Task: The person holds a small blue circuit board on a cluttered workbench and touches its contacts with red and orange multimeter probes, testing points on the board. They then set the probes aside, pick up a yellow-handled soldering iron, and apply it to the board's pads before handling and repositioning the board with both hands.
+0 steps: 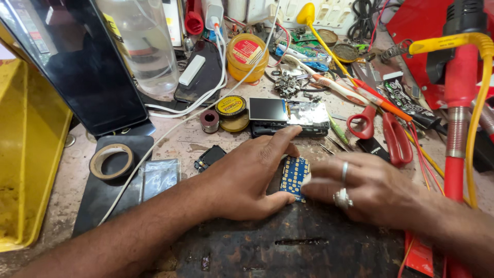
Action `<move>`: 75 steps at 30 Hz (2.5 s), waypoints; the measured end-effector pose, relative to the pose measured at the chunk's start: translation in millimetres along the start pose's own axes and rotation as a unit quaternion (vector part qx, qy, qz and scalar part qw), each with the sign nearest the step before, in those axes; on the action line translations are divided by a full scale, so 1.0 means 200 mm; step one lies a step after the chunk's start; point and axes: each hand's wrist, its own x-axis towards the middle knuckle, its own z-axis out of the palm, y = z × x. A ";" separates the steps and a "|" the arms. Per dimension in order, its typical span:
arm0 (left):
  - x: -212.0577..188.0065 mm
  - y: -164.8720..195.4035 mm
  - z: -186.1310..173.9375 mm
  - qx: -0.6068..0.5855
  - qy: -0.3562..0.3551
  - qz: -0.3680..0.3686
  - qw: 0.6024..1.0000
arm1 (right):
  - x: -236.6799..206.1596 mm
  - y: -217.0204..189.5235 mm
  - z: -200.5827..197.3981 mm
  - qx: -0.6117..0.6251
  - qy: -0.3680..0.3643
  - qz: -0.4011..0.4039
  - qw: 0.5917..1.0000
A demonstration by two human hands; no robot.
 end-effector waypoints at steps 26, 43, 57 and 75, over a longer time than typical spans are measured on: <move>-0.02 0.01 -0.04 0.010 -0.007 0.001 1.000 | 0.03 0.06 0.05 0.082 0.023 0.087 0.993; -0.02 -0.01 -0.05 -0.004 -0.001 0.015 1.000 | 0.04 0.02 0.03 -0.001 0.023 -0.003 1.000; -0.01 -0.02 -0.04 -0.002 0.008 0.019 1.000 | 0.05 0.05 0.00 -0.008 0.013 -0.046 0.999; -0.01 -0.01 -0.03 -0.001 0.004 0.008 1.000 | 0.06 0.07 -0.01 -0.027 0.012 0.007 1.000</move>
